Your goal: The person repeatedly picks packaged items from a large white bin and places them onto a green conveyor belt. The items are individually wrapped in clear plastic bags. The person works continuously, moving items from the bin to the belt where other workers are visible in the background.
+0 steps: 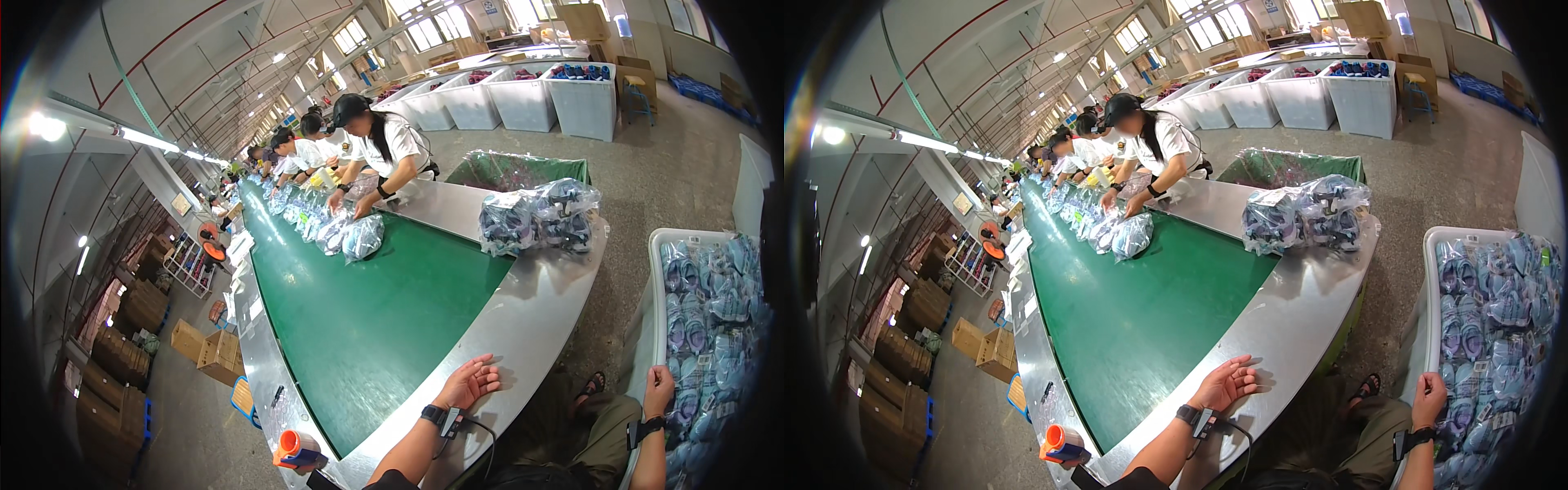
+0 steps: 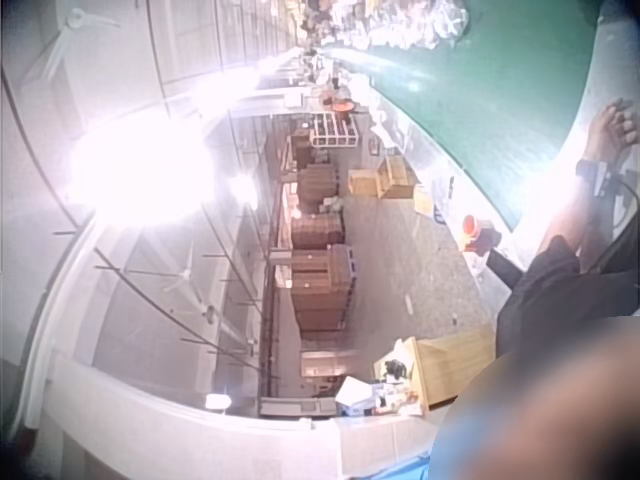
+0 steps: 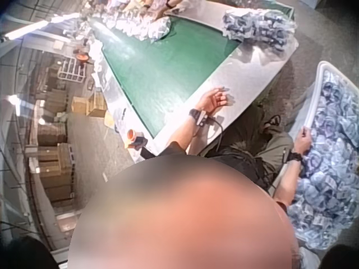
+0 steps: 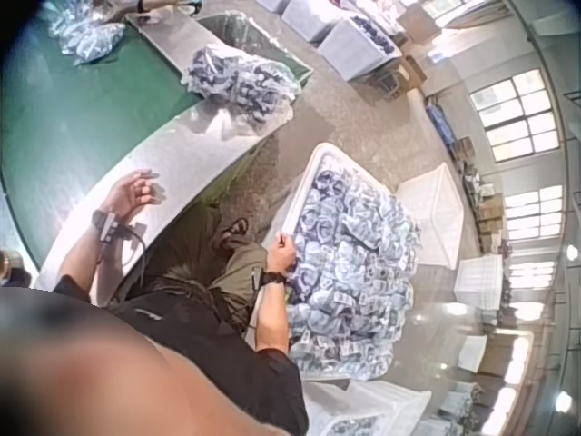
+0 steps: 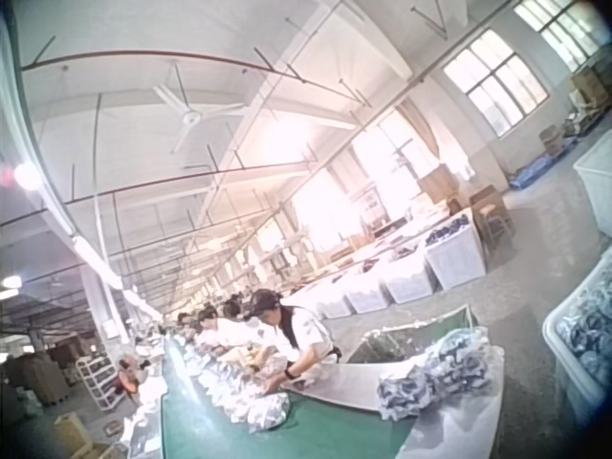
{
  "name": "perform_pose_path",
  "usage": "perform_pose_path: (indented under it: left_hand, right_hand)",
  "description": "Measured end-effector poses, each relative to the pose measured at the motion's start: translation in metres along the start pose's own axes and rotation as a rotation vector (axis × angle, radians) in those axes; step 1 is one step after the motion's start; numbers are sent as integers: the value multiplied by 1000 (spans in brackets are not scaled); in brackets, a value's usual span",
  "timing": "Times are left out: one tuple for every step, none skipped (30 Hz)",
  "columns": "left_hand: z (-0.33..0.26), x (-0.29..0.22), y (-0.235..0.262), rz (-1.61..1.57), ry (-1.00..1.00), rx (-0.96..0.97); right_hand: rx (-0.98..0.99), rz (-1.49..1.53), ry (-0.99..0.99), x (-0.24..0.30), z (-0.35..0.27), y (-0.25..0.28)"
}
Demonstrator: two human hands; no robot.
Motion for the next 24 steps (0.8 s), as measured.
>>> perform_pose_path:
  left_hand:
    - [0,0,0,0,-2,1]
    - [0,0,-1,-1,-3,2]
    - [-1,0,-1,0,-5,3]
    - [-1,0,-2,-1,-6,4]
    - [-1,0,-2,1,-12,3]
    - [-1,0,-2,-1,-8,6]
    - [-1,0,-2,-1,-9,7]
    - [-1,-1,-2,1,-13,5]
    - [-1,-1,-2,-2,-9,12]
    - [-1,-1,-2,-4,-8,15]
    - [-1,-1,-2,-3,-11,14]
    - [-1,-1,-2,-7,-8,17]
    - [-1,-1,-2,-9,-9,16]
    - [-1,-1,-1,-9,-12,14]
    - [-1,-1,-1,-11,-8,15]
    - [-1,-1,-1,-12,-6,16]
    - [-1,-1,-1,-12,-5,16]
    - [-1,-1,-1,-12,-6,16]
    - [-1,-1,-1,-13,-7,17]
    - [-1,-1,0,-11,-14,15]
    - [-1,0,0,-14,-9,18]
    - [0,0,1,-15,-9,17]
    - [0,0,1,-16,-14,27]
    - [0,0,2,-20,-7,33]
  right_hand:
    - [-2,1,5,1,0,0]
    - [0,32,16,1,0,0]
    - [0,2,7,2,0,0]
    - [3,2,4,2,0,0]
    - [5,34,10,2,0,1]
    - [8,0,0,2,1,1]
    - [9,-2,-1,3,1,1]
    - [11,-4,-2,3,1,1]
    - [12,-4,-5,3,1,1]
    - [13,-3,-9,2,1,1]
    - [14,-2,-12,2,0,1]
    - [13,-3,-12,2,0,0]
    - [11,-5,-12,1,0,0]
    - [11,23,-6,1,0,0]
    - [9,-8,-11,0,0,0]
    - [9,-11,-9,0,0,0]
    - [8,14,0,0,0,0]
    - [9,-9,-12,-1,0,0]
    - [9,-6,-16,-1,0,0]
    - [10,25,-14,-1,0,0]
    - [9,-8,-18,-1,0,0]
    - [9,-13,-16,-1,0,0]
    - [9,12,-8,-1,0,0]
    - [8,-16,-11,-1,0,0]
Point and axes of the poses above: each hand's wrist, its own z-axis towards the middle knuckle, its own y-axis out of the back of the hand, x = y × z, the point moved 4 cm from there along z, towards the middle knuckle, and after that the axes turned 4 degrees about y, right-handed, at the moved point
